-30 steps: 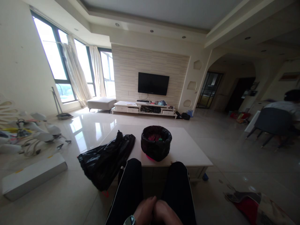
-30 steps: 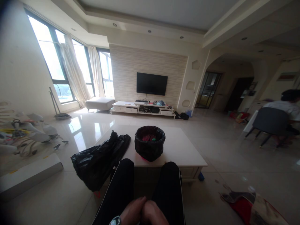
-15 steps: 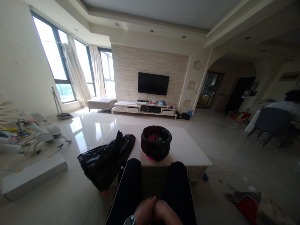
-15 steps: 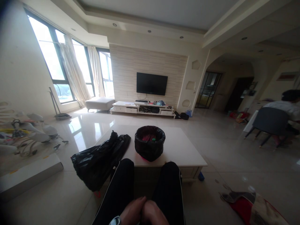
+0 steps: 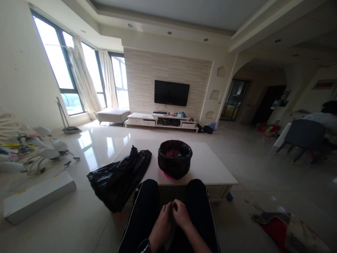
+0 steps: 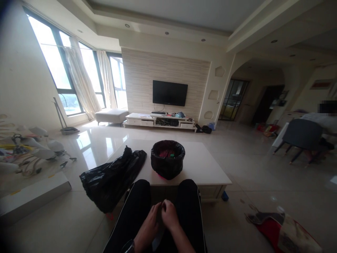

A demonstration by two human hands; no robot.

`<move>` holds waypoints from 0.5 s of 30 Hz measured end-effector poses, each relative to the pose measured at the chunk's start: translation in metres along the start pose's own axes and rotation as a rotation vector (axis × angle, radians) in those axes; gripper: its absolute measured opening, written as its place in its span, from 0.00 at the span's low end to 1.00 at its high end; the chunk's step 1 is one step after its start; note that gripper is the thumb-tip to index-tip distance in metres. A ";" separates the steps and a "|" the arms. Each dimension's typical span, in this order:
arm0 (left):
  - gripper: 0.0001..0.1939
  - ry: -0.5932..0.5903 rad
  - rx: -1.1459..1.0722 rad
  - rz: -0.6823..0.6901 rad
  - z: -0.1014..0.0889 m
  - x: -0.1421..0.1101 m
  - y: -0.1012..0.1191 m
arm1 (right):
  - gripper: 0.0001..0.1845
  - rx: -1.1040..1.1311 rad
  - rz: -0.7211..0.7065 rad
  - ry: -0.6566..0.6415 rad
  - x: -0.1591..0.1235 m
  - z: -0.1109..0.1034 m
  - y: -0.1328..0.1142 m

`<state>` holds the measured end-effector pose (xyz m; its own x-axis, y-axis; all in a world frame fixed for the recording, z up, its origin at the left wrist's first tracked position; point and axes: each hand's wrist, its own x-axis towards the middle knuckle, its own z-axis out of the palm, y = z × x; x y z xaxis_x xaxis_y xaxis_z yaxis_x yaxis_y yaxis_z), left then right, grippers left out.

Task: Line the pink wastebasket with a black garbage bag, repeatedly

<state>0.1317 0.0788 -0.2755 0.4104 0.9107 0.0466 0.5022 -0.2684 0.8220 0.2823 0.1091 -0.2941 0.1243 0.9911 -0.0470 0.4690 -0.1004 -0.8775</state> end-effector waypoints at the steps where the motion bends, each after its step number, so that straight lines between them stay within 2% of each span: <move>1: 0.44 0.002 0.000 -0.011 0.000 0.000 0.001 | 0.01 0.160 0.066 0.077 0.005 -0.002 0.000; 5: 0.47 -0.026 0.013 -0.085 -0.004 -0.005 0.008 | 0.16 0.656 0.318 0.169 0.026 -0.013 -0.007; 8: 0.48 -0.057 0.024 -0.097 -0.005 -0.007 0.010 | 0.19 0.981 0.416 0.197 0.047 -0.029 -0.021; 15: 0.50 -0.096 0.033 -0.079 -0.001 -0.008 0.007 | 0.17 1.153 0.320 0.197 0.114 -0.069 -0.065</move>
<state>0.1309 0.0697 -0.2700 0.4387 0.8956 -0.0734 0.5600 -0.2086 0.8018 0.3260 0.2228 -0.2097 0.2703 0.8953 -0.3539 -0.6486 -0.1023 -0.7542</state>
